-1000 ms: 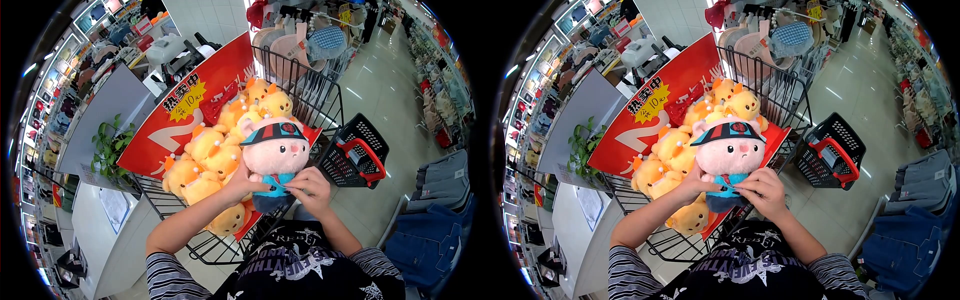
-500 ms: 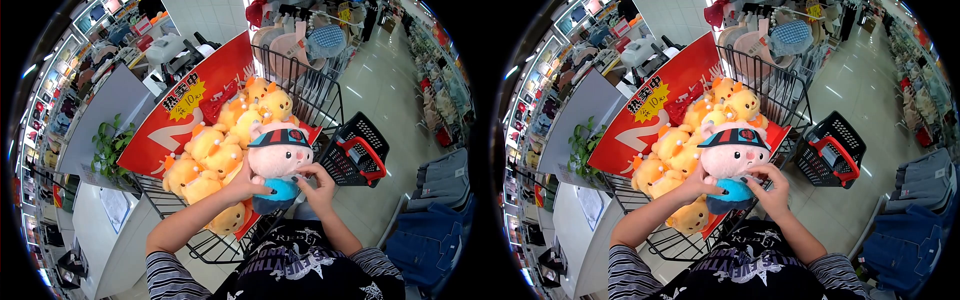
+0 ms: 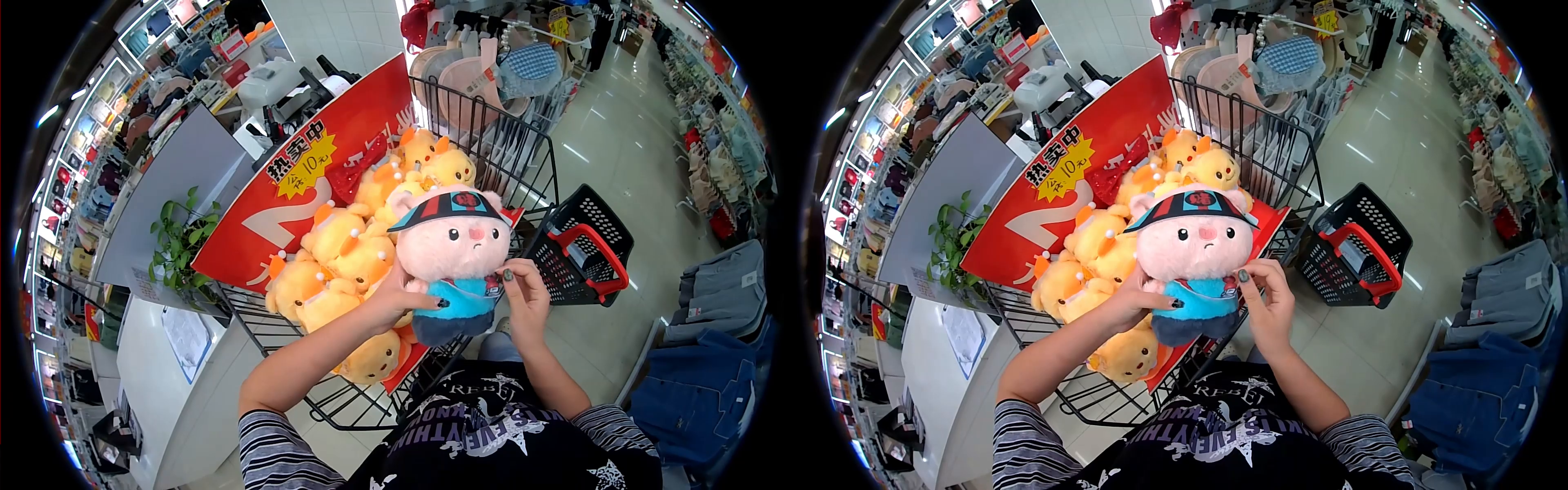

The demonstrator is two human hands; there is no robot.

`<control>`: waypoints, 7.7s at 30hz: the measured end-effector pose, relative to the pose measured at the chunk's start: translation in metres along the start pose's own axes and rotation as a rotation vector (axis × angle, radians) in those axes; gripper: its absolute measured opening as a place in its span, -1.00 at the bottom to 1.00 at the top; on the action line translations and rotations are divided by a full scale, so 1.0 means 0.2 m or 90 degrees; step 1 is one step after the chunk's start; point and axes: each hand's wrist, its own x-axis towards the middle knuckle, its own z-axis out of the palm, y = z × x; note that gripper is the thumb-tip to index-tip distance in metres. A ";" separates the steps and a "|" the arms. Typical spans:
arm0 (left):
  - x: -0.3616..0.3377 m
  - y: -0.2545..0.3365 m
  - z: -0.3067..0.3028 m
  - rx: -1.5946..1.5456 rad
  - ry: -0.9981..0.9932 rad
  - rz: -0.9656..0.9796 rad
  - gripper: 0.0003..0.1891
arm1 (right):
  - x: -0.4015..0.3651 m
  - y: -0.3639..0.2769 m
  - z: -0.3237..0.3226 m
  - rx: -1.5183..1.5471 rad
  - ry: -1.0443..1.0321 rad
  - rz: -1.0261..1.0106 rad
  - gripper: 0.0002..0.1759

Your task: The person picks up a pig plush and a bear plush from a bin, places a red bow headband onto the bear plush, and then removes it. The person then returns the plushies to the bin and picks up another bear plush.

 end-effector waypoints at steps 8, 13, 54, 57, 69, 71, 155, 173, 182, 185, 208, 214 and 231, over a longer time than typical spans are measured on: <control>-0.02 -0.01 0.01 -0.091 -0.014 0.056 -0.12 | -0.06 0.00 0.04 0.064 -0.045 0.007 -0.62; -0.04 -0.03 0.03 -0.103 -0.039 0.034 -0.13 | -0.11 -0.02 0.02 0.050 -0.055 0.000 -0.47; 0.02 -0.07 -0.04 0.134 0.095 0.023 -0.67 | -0.02 0.01 0.03 0.391 0.001 0.215 -0.30; 0.04 -0.12 -0.10 0.308 0.045 0.151 -0.67 | -0.02 0.04 0.01 0.378 -0.010 0.192 -0.38; 0.04 -0.15 -0.10 0.533 0.176 0.242 -0.77 | -0.03 0.09 -0.04 0.376 0.013 0.291 -0.51; 0.04 -0.14 -0.09 0.595 0.208 0.334 -0.84 | -0.03 0.10 -0.05 0.397 -0.011 0.311 -0.50; 0.03 -0.06 -0.04 0.049 0.105 0.129 -0.67 | -0.08 0.18 -0.03 0.483 -0.056 0.337 -0.12; 0.06 -0.04 -0.06 -0.032 0.225 0.077 -0.78 | -0.07 0.18 -0.03 0.507 -0.050 0.352 -0.16; 0.04 -0.03 -0.08 -0.018 0.092 0.076 -0.55 | -0.08 0.18 -0.03 0.493 -0.036 0.350 -0.07; 0.03 -0.02 -0.05 -0.054 0.039 0.090 -0.41 | -0.08 0.16 -0.03 0.445 -0.031 0.292 0.00; 0.04 -0.05 -0.08 0.025 0.017 0.100 -0.23 | -0.08 0.20 -0.03 0.232 -0.148 0.129 -0.29; 0.05 -0.04 -0.08 -0.012 0.068 0.050 -0.41 | -0.06 0.15 -0.01 0.271 -0.069 0.152 -0.34; 0.04 -0.01 -0.06 0.026 0.039 -0.006 -0.60 | -0.06 0.21 -0.04 0.356 -0.068 0.211 -0.34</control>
